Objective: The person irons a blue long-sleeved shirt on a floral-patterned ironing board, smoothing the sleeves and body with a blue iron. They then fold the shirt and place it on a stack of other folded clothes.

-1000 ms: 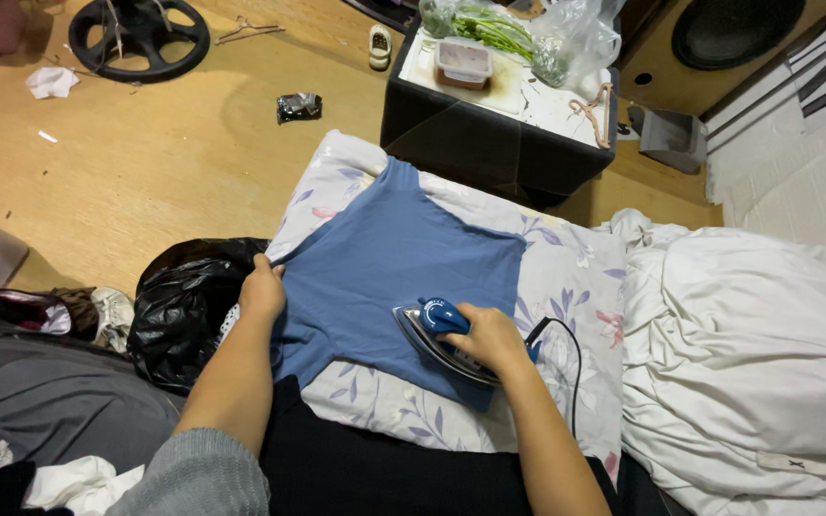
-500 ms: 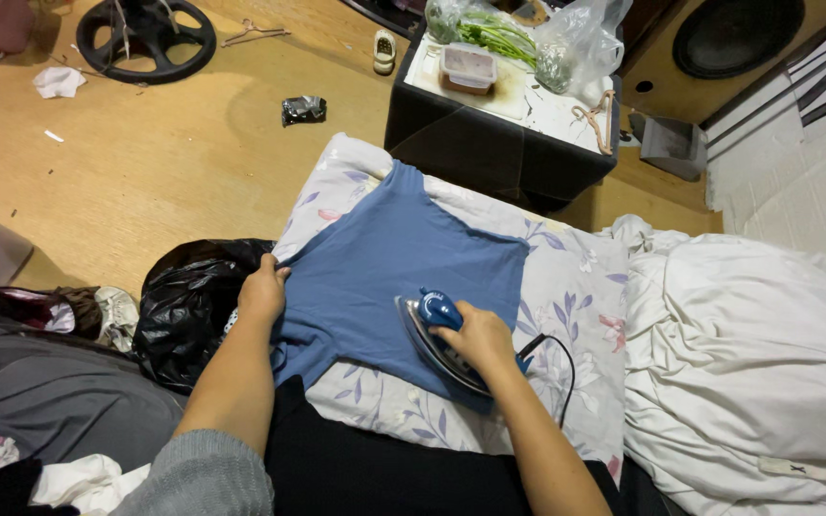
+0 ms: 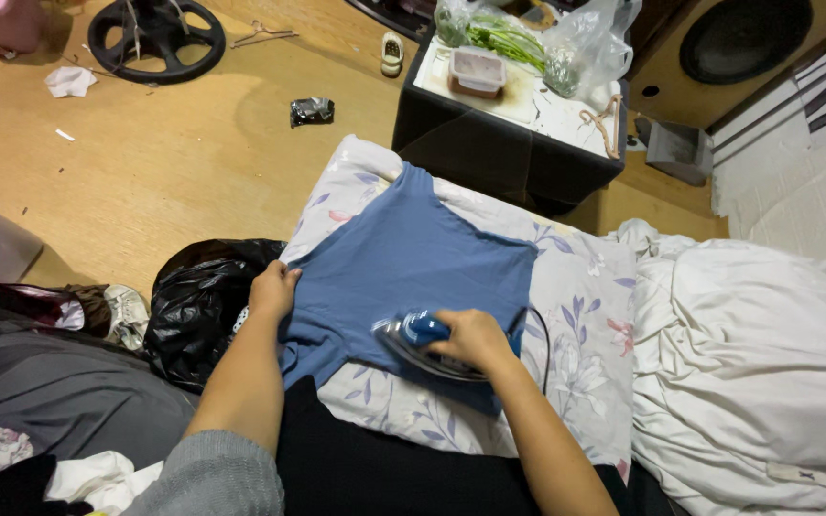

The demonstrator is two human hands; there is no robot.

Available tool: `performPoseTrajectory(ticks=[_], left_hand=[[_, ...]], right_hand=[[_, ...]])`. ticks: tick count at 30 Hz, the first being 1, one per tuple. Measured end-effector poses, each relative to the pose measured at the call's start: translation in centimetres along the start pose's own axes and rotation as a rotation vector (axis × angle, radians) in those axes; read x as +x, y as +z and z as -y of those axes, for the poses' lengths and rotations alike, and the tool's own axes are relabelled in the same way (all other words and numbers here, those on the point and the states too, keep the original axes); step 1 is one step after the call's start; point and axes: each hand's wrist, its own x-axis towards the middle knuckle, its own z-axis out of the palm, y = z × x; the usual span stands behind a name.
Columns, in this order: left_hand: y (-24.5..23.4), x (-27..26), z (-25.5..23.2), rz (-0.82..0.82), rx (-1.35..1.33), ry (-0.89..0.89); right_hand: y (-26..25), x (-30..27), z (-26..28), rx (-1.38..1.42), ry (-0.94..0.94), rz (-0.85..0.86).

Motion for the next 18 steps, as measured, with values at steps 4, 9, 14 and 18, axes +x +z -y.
performPoseTrajectory(ticks=[4,9,14,18], left_hand=[[-0.4,-0.5,-0.9,-0.021,0.01,0.033],[-0.6,-0.8,-1.0,-0.033,-0.027,0.024],[0.2,-0.6,-0.6,-0.047,-0.069,0.017],[0.8,-0.5,-0.4,-0.043,-0.089,-0.002]], right_hand=[[0.9,0.6,0.1,-0.002,-0.03,0.033],[2.6,2.8,2.3,0.001,0.311,0.006],[2.4,3.8,3.6,-0.012,-0.021,0.047],[4.0,5.8,5.8,0.012,0.13,-0.031]])
